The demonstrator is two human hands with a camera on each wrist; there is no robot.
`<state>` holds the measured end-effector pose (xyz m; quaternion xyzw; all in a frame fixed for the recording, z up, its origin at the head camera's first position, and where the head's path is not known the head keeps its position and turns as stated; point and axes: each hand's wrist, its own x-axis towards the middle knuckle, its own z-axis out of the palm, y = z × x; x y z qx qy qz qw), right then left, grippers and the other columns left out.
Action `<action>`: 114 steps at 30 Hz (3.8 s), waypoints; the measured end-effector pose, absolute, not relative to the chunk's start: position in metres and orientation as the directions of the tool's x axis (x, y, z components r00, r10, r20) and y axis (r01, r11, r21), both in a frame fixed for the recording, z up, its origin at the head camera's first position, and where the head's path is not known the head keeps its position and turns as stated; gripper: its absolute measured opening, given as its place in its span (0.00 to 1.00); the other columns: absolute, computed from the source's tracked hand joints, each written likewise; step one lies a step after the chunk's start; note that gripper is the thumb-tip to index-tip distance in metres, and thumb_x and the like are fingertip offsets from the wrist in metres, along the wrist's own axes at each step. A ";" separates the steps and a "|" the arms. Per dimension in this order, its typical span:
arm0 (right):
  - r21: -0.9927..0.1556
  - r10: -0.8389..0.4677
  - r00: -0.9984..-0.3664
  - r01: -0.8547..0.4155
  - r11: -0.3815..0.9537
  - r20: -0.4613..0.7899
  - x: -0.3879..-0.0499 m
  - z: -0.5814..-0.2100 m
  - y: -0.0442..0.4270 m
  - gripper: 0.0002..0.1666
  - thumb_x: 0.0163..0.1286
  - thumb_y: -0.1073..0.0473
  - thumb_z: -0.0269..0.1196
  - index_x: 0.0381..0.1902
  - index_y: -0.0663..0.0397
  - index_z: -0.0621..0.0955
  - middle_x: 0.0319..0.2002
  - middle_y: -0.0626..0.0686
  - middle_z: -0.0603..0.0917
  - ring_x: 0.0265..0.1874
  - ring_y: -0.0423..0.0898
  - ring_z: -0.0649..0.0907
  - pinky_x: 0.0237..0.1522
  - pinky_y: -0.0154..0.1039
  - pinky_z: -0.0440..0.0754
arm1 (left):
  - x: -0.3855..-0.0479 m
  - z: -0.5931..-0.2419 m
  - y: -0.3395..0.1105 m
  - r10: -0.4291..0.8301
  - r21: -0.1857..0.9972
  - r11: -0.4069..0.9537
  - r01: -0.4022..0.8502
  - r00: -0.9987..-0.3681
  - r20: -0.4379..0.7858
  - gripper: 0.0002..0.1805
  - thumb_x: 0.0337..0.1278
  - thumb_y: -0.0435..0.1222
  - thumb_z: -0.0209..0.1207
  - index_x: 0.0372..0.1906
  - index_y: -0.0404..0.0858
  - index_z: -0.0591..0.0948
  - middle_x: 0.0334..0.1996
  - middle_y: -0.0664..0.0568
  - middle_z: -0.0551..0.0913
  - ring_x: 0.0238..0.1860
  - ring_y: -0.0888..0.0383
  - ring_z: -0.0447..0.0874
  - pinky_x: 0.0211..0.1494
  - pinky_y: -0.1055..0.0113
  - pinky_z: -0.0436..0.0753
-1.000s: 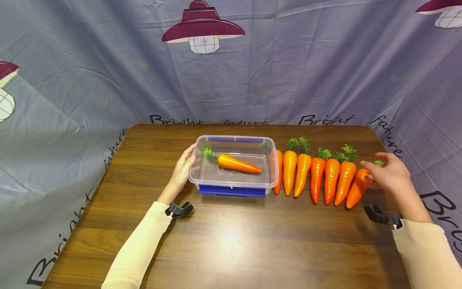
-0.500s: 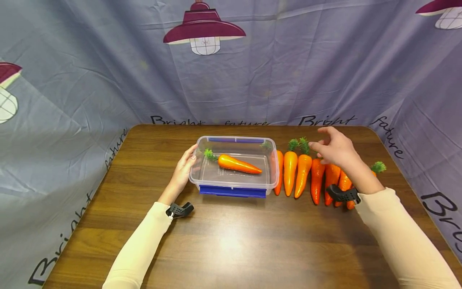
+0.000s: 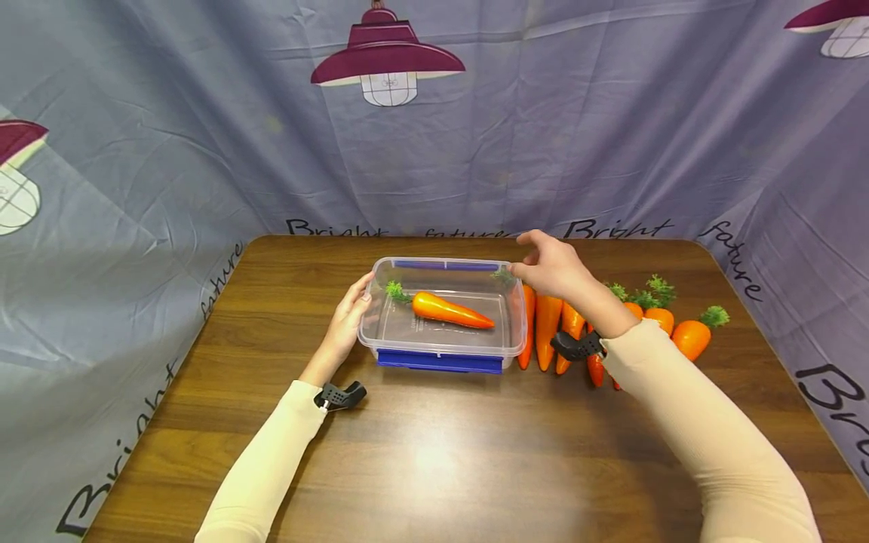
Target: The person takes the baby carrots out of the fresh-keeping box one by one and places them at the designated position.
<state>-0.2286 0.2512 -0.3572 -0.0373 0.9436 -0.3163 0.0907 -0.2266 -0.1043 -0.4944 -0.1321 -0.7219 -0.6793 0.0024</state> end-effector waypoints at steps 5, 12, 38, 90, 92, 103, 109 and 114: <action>-0.584 -0.188 -0.973 -0.077 0.808 -0.132 -0.234 -0.362 0.225 0.36 0.71 0.51 0.64 0.72 0.57 0.69 0.49 0.65 0.85 0.36 0.54 0.87 0.34 0.41 0.85 | -0.226 -0.495 -0.104 0.189 0.982 0.047 0.186 -0.967 0.174 0.26 0.78 0.31 0.42 0.76 0.33 0.62 0.79 0.35 0.58 0.79 0.37 0.57 0.80 0.39 0.61; -0.569 -0.244 -0.958 -0.117 0.814 -0.153 -0.246 -0.380 0.190 0.35 0.71 0.51 0.65 0.71 0.57 0.71 0.49 0.63 0.85 0.42 0.55 0.85 0.40 0.45 0.82 | -0.226 -0.494 -0.105 0.186 0.979 0.047 0.198 -0.965 0.186 0.26 0.78 0.31 0.42 0.76 0.32 0.62 0.79 0.34 0.58 0.79 0.36 0.57 0.81 0.41 0.61; -0.535 -0.389 -0.882 -0.200 0.821 -0.267 -0.244 -0.422 0.136 0.34 0.67 0.55 0.68 0.69 0.59 0.73 0.55 0.65 0.86 0.55 0.59 0.84 0.59 0.53 0.82 | -0.231 -0.494 -0.103 0.177 0.975 0.063 0.214 -0.964 0.200 0.26 0.77 0.30 0.44 0.75 0.31 0.64 0.79 0.36 0.60 0.81 0.40 0.53 0.83 0.45 0.55; -0.615 -0.428 -0.889 -0.246 0.749 -0.165 -0.234 -0.382 0.161 0.37 0.72 0.64 0.63 0.76 0.57 0.65 0.62 0.69 0.81 0.57 0.63 0.85 0.55 0.55 0.86 | -0.228 -0.497 -0.106 0.182 0.981 0.070 0.181 -0.969 0.166 0.26 0.78 0.31 0.42 0.76 0.33 0.64 0.79 0.36 0.60 0.78 0.37 0.59 0.80 0.40 0.61; -0.632 -0.409 -0.899 -0.228 0.741 -0.155 -0.234 -0.377 0.170 0.38 0.72 0.64 0.63 0.77 0.57 0.64 0.62 0.69 0.80 0.57 0.63 0.85 0.55 0.56 0.86 | -0.228 -0.497 -0.106 0.183 0.982 0.066 0.176 -0.970 0.161 0.26 0.78 0.31 0.42 0.76 0.33 0.64 0.79 0.36 0.60 0.78 0.37 0.59 0.80 0.39 0.61; -0.640 -0.254 -0.957 -0.107 0.761 -0.142 -0.228 -0.345 0.229 0.39 0.76 0.56 0.59 0.79 0.56 0.59 0.61 0.71 0.79 0.52 0.62 0.85 0.43 0.50 0.88 | -0.228 -0.495 -0.106 0.180 0.981 0.055 0.186 -0.968 0.173 0.26 0.78 0.30 0.42 0.76 0.32 0.64 0.78 0.36 0.61 0.78 0.37 0.60 0.80 0.41 0.61; -0.653 -0.168 -0.970 -0.012 0.757 -0.178 -0.222 -0.337 0.268 0.41 0.77 0.53 0.58 0.81 0.54 0.55 0.62 0.74 0.76 0.33 0.49 0.85 0.30 0.42 0.86 | -0.228 -0.494 -0.108 0.177 0.980 0.061 0.192 -0.968 0.179 0.26 0.78 0.31 0.42 0.76 0.32 0.63 0.79 0.35 0.59 0.78 0.36 0.59 0.80 0.39 0.61; -0.623 -0.100 -0.975 0.046 0.781 -0.197 -0.212 -0.342 0.309 0.45 0.77 0.50 0.57 0.82 0.58 0.51 0.64 0.79 0.73 0.38 0.54 0.86 0.33 0.45 0.88 | -0.229 -0.496 -0.108 0.182 0.980 0.044 0.196 -0.966 0.185 0.26 0.78 0.30 0.42 0.75 0.31 0.63 0.79 0.35 0.59 0.78 0.36 0.59 0.80 0.40 0.61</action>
